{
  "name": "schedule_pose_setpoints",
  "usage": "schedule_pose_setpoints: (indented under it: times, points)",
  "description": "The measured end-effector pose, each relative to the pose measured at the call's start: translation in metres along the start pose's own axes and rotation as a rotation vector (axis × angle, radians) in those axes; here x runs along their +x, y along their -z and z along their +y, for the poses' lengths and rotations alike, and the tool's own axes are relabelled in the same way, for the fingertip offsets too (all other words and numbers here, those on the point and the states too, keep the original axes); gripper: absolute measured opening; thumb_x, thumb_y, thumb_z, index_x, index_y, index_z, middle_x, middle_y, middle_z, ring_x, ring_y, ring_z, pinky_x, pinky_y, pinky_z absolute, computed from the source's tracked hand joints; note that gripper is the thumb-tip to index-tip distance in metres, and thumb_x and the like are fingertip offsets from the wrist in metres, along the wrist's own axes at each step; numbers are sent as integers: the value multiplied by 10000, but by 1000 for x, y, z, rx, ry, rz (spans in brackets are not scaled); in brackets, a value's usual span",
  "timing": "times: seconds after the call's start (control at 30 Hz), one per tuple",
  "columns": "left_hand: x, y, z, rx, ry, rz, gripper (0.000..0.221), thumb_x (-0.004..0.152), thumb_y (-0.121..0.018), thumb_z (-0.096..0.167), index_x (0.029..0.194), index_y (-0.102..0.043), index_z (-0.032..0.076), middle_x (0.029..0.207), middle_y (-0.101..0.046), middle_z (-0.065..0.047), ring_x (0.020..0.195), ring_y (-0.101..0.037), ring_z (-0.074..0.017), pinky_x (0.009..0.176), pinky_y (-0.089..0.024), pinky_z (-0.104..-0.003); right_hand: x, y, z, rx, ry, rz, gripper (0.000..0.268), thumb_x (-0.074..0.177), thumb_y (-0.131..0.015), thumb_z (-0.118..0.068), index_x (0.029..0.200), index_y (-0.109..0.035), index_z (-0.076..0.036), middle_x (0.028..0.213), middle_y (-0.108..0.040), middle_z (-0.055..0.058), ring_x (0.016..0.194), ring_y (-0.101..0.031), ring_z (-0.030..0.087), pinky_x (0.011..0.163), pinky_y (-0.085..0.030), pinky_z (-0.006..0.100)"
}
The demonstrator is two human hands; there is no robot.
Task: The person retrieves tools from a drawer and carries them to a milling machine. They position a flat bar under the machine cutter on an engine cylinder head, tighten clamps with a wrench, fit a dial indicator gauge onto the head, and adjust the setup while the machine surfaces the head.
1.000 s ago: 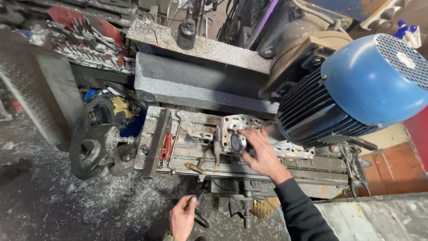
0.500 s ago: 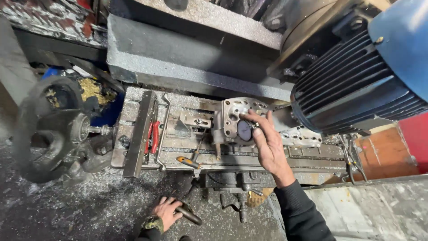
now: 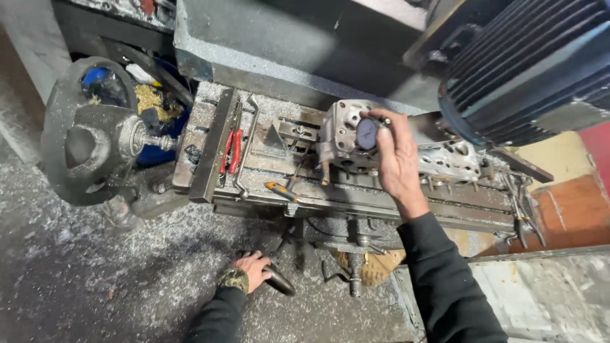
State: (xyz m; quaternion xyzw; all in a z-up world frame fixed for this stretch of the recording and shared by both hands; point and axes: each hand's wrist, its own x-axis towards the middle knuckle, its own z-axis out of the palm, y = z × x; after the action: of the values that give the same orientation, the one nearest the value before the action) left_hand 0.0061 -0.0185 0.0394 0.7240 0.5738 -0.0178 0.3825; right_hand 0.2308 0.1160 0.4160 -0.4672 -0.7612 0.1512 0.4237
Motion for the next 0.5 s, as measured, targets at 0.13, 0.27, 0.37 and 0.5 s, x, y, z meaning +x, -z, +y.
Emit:
schedule_pose_setpoints:
  times: [0.13, 0.27, 0.37, 0.5]
  points:
    - [-3, -22, 40, 173, -51, -79, 428, 961, -651, 451, 1336, -624, 245, 1516, -476, -69, 1366, -483, -307, 1173, -352, -513, 0, 5, 1, -156, 102, 1, 325, 1110, -414, -254, 1327, -591, -89, 1267, -693, 125, 1290, -615, 349, 1304, -206, 488]
    - [21, -112, 74, 653, -122, -94, 454, 921, -714, 337, 1332, -639, 160, 1483, -499, -172, 1365, -448, -375, 1183, -276, -571, 1, 6, 2, -144, 98, -29, 330, 1113, -408, -264, 1327, -584, -84, 1256, -701, 124, 1302, -603, 349, 1298, -172, 501]
    - [51, -172, 73, 782, -259, -177, 361, 1019, -604, 308, 1264, -730, 74, 1287, -707, -148, 1261, -570, -360, 1185, -351, -524, 1, 6, 3, -138, 116, -32, 330, 1123, -412, -265, 1326, -593, -78, 1272, -672, 154, 1267, -590, 352, 1239, -316, 459]
    - [40, -147, 53, 578, -267, 92, 456, 876, -682, 324, 1302, -629, 168, 1427, -539, -146, 1374, -445, -313, 1205, -219, -561, 3, 6, 0, -116, 36, -37, 354, 1093, -411, -268, 1340, -594, -91, 1238, -635, 156, 1183, -617, 296, 1078, -446, 387]
